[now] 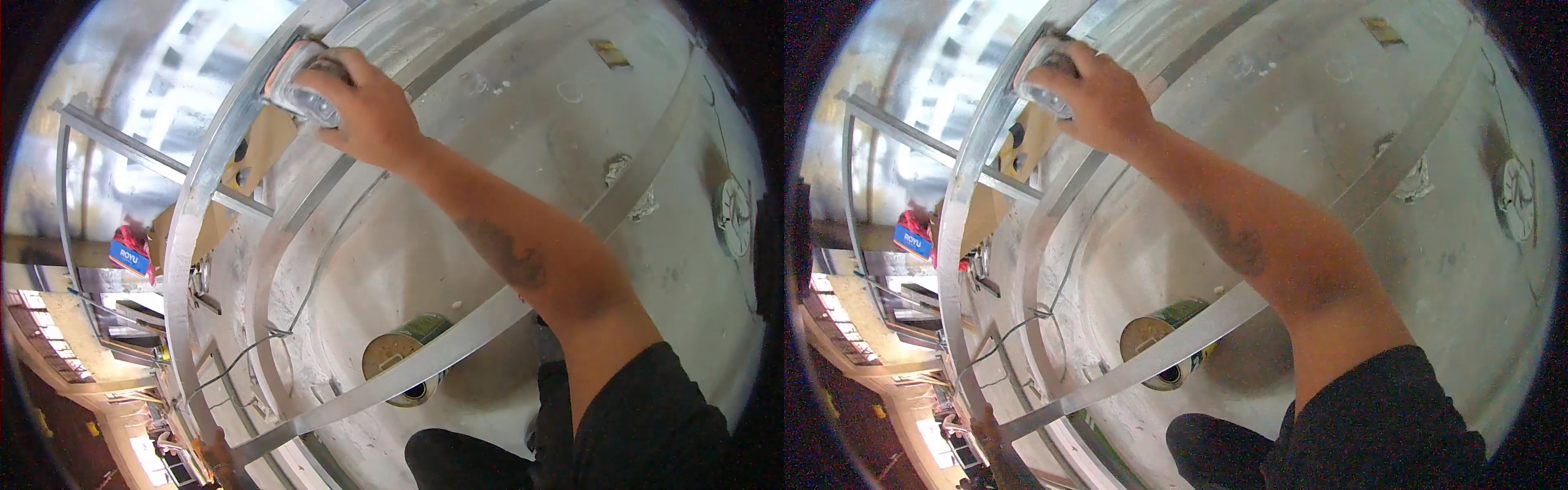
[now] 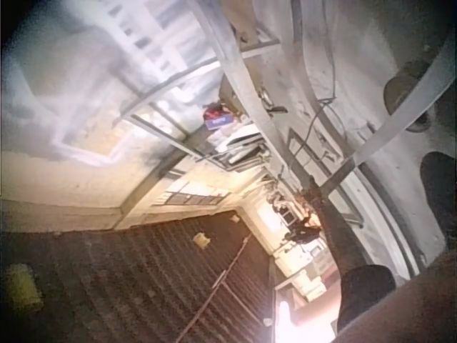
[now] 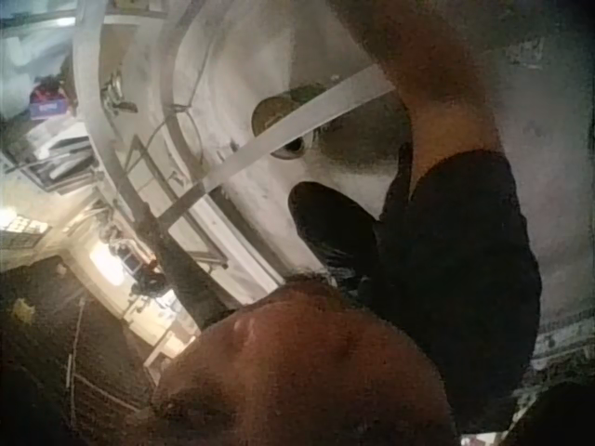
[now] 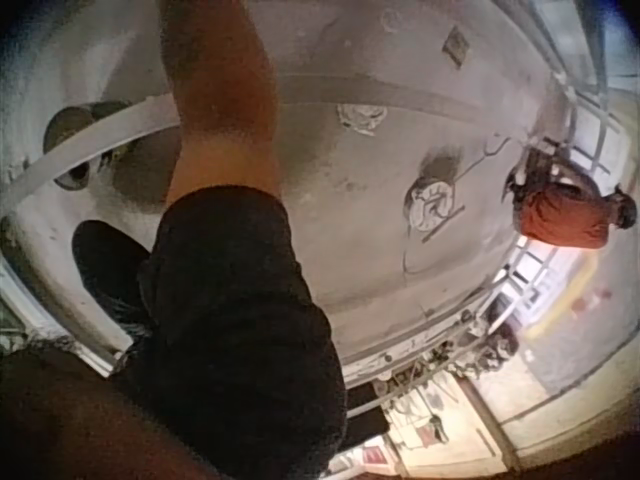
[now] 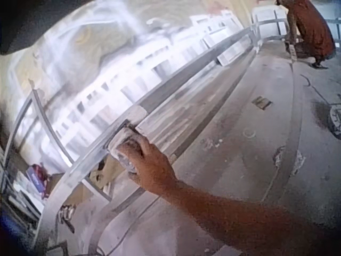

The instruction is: The person uses a power sander to smooth the surface of a curved white metal structure while another person works on the same structure in the background.

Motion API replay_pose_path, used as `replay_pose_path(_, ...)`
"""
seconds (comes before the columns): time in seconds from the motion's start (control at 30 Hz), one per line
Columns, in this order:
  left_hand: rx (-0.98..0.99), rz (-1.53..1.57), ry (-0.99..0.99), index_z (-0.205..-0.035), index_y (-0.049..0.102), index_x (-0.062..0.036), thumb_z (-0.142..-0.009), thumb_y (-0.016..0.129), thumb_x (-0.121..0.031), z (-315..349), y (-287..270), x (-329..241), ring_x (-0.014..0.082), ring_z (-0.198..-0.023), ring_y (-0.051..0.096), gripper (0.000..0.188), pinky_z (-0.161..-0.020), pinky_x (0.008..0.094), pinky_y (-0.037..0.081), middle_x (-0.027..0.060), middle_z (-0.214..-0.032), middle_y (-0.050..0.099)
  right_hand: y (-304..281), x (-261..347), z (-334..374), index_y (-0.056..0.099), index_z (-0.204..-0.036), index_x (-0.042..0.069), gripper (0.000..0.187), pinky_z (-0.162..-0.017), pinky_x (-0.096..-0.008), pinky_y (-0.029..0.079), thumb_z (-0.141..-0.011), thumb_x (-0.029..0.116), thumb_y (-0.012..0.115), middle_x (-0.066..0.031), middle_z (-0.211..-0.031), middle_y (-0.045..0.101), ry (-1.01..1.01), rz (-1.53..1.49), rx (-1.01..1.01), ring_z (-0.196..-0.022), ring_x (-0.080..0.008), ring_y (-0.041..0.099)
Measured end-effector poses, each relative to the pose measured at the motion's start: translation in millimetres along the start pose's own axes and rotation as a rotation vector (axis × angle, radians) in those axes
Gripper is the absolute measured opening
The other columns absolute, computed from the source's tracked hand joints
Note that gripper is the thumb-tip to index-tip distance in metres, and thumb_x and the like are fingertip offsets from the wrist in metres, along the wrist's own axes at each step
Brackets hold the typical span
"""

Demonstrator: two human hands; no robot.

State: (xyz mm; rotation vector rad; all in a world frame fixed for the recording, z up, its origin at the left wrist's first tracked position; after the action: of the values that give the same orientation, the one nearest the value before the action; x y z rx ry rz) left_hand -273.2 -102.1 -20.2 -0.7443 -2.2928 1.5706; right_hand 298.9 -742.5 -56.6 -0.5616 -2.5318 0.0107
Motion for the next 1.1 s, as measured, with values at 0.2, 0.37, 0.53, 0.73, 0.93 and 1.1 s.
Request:
replay_pose_path(0.2, 0.045, -0.120, -0.057, -0.113, 0.068, 0.0030, -0.080, 0.082, -0.046, 11.5, 9.3, -22.2, 0.0363, -0.095, 0.070, 0.061, -0.086, 0.0462, 0.053, 0.0213, -0.102, 0.073, 5.5, 3.8, 5.2, 0.063, -0.128, 0.032, 0.071, -0.088, -0.0492, 0.058, -0.065, 0.013, 0.087, -0.0101, -0.135, 0.051, -0.021, 0.029, 0.040, -0.107, -0.0372, 0.064)
replay_pose_path(0.37, 0.014, -0.004, -0.039, -0.114, 0.066, 0.0038, -0.080, 0.083, -0.046, 0.5, 4.2, 7.2, 0.0362, -0.095, 0.069, 0.063, -0.084, 0.0459, 0.053, 0.0199, -0.105, 0.072, 3.9, -2.4, 4.0, 0.064, -0.128, 0.026, 0.072, -0.090, -0.0466, 0.056, -0.063, 0.013, 0.091, -0.0120, -0.131, 0.053, 0.014, 0.023, 0.045, -0.112, -0.0357, 0.064)
replay_pose_path(0.53, 0.034, 0.014, -0.037, -0.114, 0.064, 0.0054, -0.080, 0.083, -0.047, 3.8, 10.9, 0.2, 0.0372, -0.096, 0.069, 0.065, -0.085, 0.0459, 0.053, 0.0219, -0.105, 0.072, 2.8, 5.4, -2.0, 0.063, -0.128, 0.026, 0.072, -0.090, -0.0466, 0.056, -0.063, 0.014, 0.091, -0.0122, -0.131, 0.053, -0.038, 0.033, 0.006, -0.110, -0.0357, 0.065)
replay_pose_path(0.73, 0.057, -0.114, -0.077, -0.118, 0.062, 0.0088, -0.079, 0.083, -0.047, 6.5, 1.3, -12.0, 0.0384, -0.099, 0.069, 0.071, -0.087, 0.0460, 0.053, 0.0235, -0.108, 0.072, 4.4, 2.5, 0.0, 0.063, -0.128, 0.026, 0.071, -0.089, -0.0464, 0.057, -0.064, 0.012, 0.090, -0.0117, -0.130, 0.053, 0.005, 0.047, 0.012, -0.109, -0.0356, 0.065)
replay_pose_path(0.93, 0.133, -0.053, -0.030, -0.124, 0.059, 0.0122, -0.081, 0.080, -0.048, 11.0, 6.3, -25.3, 0.0426, -0.103, 0.067, 0.077, -0.094, 0.0462, 0.052, 0.0269, -0.113, 0.070, -1.9, -4.4, -2.3, 0.062, -0.128, 0.028, 0.071, -0.086, -0.0467, 0.057, -0.064, 0.015, 0.089, -0.0111, -0.126, 0.053, 0.021, 0.038, -0.010, -0.106, -0.0362, 0.065)
replay_pose_path(1.1, -0.107, -0.331, 0.030, -0.121, 0.061, 0.0132, -0.084, 0.078, -0.045, 4.3, -20.4, 0.7, 0.0420, -0.103, 0.068, 0.071, -0.094, 0.0467, 0.052, 0.0266, -0.112, 0.071, 8.3, 5.2, -7.1, 0.061, -0.129, 0.031, 0.073, -0.083, -0.0464, 0.058, -0.063, 0.017, 0.090, -0.0108, -0.123, 0.052, -0.004, 0.014, -0.014, -0.101, -0.0357, 0.065)
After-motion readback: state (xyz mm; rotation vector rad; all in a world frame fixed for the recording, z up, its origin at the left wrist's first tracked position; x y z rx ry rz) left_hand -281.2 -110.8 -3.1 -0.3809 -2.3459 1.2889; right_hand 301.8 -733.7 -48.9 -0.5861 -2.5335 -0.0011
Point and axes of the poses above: each hand's wrist, its own z-axis away from the middle knuckle, its own y-axis out of the palm, x = y × z, the point moved 8 cm from there along -z, towards the middle knuckle
